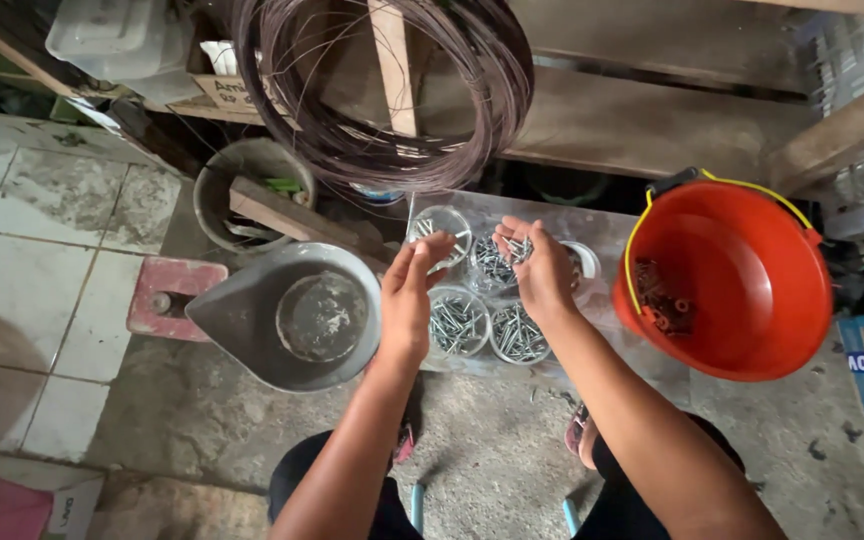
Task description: The person sorts metal fasteners by hand, picking items from a red bucket and placing them into separate clear containers on a table. They handle screws, nails, and washers, separating them into different piles.
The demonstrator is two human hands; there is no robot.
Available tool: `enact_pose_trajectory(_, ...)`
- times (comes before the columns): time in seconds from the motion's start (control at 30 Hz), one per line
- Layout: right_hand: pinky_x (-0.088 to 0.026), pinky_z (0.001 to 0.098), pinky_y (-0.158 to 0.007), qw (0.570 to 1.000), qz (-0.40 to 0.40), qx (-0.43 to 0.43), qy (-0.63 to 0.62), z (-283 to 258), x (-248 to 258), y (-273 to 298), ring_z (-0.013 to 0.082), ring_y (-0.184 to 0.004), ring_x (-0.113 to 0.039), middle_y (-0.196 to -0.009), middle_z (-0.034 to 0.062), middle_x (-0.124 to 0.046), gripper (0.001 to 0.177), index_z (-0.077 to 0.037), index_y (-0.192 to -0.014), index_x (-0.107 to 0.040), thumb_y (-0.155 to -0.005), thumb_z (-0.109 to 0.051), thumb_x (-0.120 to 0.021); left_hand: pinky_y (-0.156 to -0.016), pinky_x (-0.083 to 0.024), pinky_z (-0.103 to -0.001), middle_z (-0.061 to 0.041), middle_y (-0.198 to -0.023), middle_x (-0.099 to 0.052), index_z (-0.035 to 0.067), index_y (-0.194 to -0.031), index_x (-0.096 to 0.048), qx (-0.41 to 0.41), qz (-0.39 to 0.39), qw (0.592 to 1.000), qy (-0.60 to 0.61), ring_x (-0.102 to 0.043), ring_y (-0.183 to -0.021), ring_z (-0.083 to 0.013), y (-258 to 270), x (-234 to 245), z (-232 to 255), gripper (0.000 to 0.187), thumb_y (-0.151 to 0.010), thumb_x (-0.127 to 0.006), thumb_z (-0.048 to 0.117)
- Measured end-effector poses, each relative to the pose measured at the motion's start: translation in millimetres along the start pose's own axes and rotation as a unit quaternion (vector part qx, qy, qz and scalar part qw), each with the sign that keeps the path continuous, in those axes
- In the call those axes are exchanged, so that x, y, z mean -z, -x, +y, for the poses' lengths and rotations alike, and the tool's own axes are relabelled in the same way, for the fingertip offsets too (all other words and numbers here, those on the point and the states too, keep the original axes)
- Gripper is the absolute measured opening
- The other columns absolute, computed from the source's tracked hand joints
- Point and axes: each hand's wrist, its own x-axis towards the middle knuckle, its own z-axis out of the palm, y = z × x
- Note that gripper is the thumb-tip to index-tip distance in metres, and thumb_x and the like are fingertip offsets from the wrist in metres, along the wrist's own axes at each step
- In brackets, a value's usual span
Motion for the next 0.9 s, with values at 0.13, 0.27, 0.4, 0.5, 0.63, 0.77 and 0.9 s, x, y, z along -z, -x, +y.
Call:
enact_pose_trajectory(0.13,-0.033,0.0418,-0.12,0.994,-0.009,0.024,0.106,-8.4,-18.5,20.9,0.0253,-0.125,-0.066,-0.127,0.014,-0.071,0.056,-0.011,-0.134,-0.068,-0.109,-0.05,-0.038,-0.097,-0.052,-0.04,-0.011,-0.114,-0.076,0.008,-0.123,-0.073,0.001,-0.001,1.0,0.003,-0.068,-0.114,-0.0218,-1.5,0.5,-3.4,0.034,-0.107,-0.052,0.029)
enact_pose_trajectory(0.27,-0.027,0.0504,-0.12,0.985,-0.03,0.082,0.151,-12.1,-26.5,27.7,0.0279,-0.129,-0.063,-0.128,0.017,-0.071,0.052,-0.007,-0.134,-0.066,-0.109,-0.043,-0.038,-0.096,-0.052,-0.04,-0.011,-0.114,-0.076,0.009,-0.122,-0.073,0.002,-0.003,1.0,0.006,-0.068,-0.114,-0.0218,-2.0,1.1,-3.4,0.034,-0.107,-0.051,0.029)
enact_pose_trajectory(0.4,-0.045,0.0396,-0.111,0.89,-0.061,0.196,0.408,-32.4,-24.1,38.8,0.0243,-0.12,-0.068,-0.114,0.0113,-0.075,0.031,-0.01,-0.121,-0.073,-0.103,-0.024,-0.053,-0.093,-0.053,-0.038,-0.01,-0.11,-0.077,0.008,-0.12,-0.074,-0.005,0.009,1.0,0.011,-0.069,-0.107,-0.02,-0.2,-0.5,1.0,0.033,-0.107,-0.049,0.027)
enact_pose_trajectory(0.5,-0.052,0.04,-0.102,0.662,-0.092,0.349,0.657,-0.6,3.8,21.2,0.0283,-0.109,-0.071,-0.106,0.0101,-0.075,0.03,-0.014,-0.118,-0.076,-0.099,-0.016,-0.053,-0.093,-0.053,-0.039,-0.011,-0.111,-0.076,0.008,-0.121,-0.073,-0.005,0.011,1.0,0.011,-0.068,-0.107,-0.0204,0.6,-1.3,2.9,0.033,-0.107,-0.05,0.027)
enact_pose_trajectory(0.63,-0.051,0.0432,-0.102,0.578,-0.136,0.378,0.711,21.0,15.3,15.5,0.0332,-0.108,-0.069,-0.11,0.0147,-0.073,0.032,-0.006,-0.114,-0.073,-0.086,-0.011,-0.059,-0.092,-0.053,-0.04,-0.012,-0.114,-0.075,0.006,-0.121,-0.072,-0.01,-0.007,1.0,-0.001,-0.068,-0.11,-0.0223,2.4,-4.0,-0.5,0.033,-0.106,-0.049,0.025)
enact_pose_trajectory(0.77,-0.053,0.0445,-0.099,0.59,-0.149,0.43,0.667,-22.3,-16.2,50.1,0.0338,-0.099,-0.071,-0.102,0.0135,-0.074,0.027,-0.007,-0.108,-0.074,-0.083,-0.009,-0.064,-0.091,-0.054,-0.041,-0.015,-0.114,-0.075,0.004,-0.122,-0.071,-0.028,-0.005,0.999,-0.033,-0.069,-0.111,-0.0243,6.4,-10.8,0.0,0.034,-0.107,-0.049,0.024)
enact_pose_trajectory(0.9,-0.051,0.0429,-0.1,0.606,-0.116,0.455,0.642,-64.3,-13.7,69.6,0.0306,-0.106,-0.07,-0.107,0.0101,-0.073,0.031,-0.011,-0.113,-0.072,-0.084,-0.009,-0.063,-0.078,-0.053,-0.032,-0.012,-0.105,-0.076,0.005,-0.12,-0.072,-0.054,-0.003,0.995,-0.085,-0.07,-0.097,-0.0207,0.3,-15.4,-16.0,0.03,-0.107,-0.05,0.022)
